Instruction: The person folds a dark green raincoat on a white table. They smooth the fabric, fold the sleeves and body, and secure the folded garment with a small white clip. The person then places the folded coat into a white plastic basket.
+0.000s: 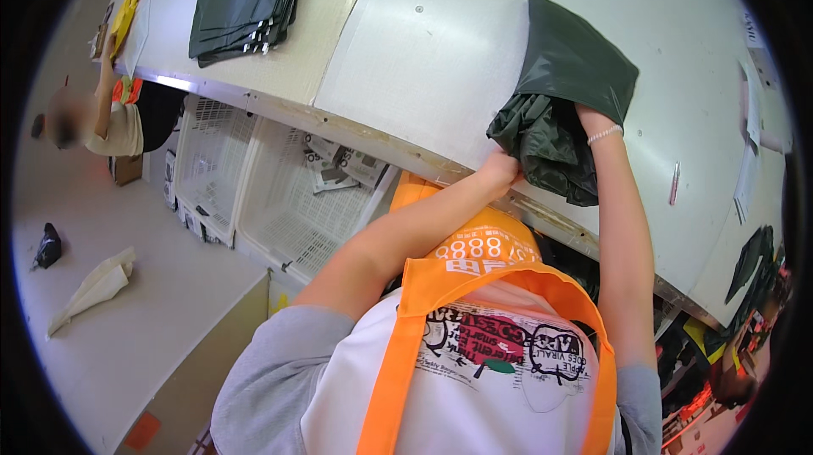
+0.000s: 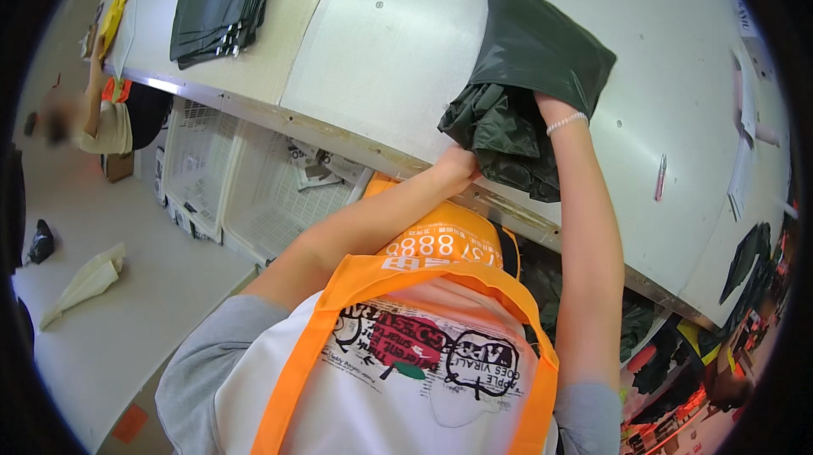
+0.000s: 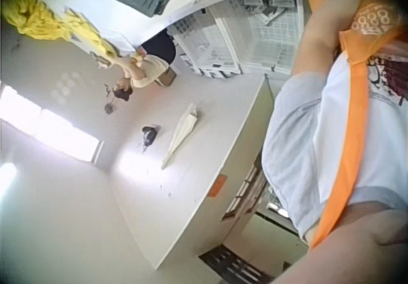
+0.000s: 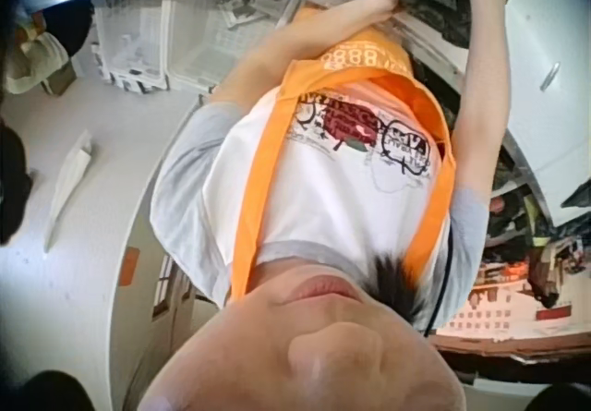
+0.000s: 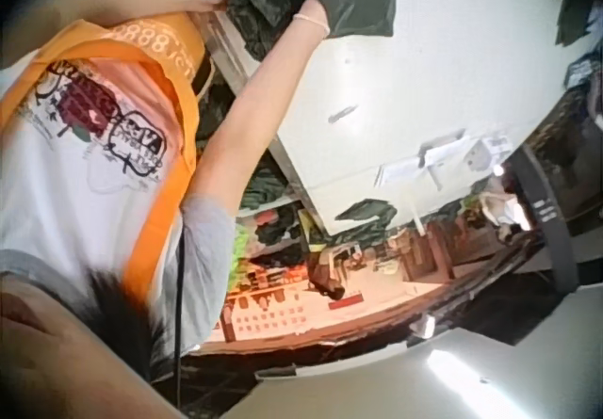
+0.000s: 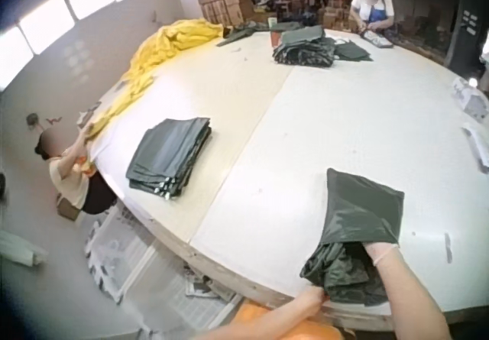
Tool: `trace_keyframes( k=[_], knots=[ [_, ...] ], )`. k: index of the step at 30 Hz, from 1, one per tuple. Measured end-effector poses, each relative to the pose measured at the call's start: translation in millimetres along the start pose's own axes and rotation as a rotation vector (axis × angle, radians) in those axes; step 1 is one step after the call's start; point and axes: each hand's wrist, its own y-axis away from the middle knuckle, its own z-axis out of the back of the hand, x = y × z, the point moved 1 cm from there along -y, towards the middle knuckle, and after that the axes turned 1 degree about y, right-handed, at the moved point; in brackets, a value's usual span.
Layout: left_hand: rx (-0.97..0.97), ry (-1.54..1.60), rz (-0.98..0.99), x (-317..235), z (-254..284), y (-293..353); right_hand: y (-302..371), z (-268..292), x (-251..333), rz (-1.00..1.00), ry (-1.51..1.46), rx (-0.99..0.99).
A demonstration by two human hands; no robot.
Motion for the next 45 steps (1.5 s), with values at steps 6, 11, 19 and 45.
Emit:
trace_keyframes(
  k=[6, 11, 19, 45],
  knots=[
    [0.027, 0.023, 0.037, 2.4, -7.9, -10.3, 11.9, -2.8, -0.3, -0.027, 0.031, -0.03],
    [-0.013, 0.124, 0.099, -15.2, -43.4, -10.4, -3.7, 12.3, -36.5, -0.103, -0.052, 0.234],
    [0.165, 0.207, 0.009, -49.6, -48.6, 8.2, 178.9, 87.0, 44.2, -0.301, -0.632, -0.282],
    [0.4, -2.521, -2.036, -109.4, -180.3, 37.8, 120.1, 94.9, 48.2, -0.909, -1.79, -0.444]
  ],
)
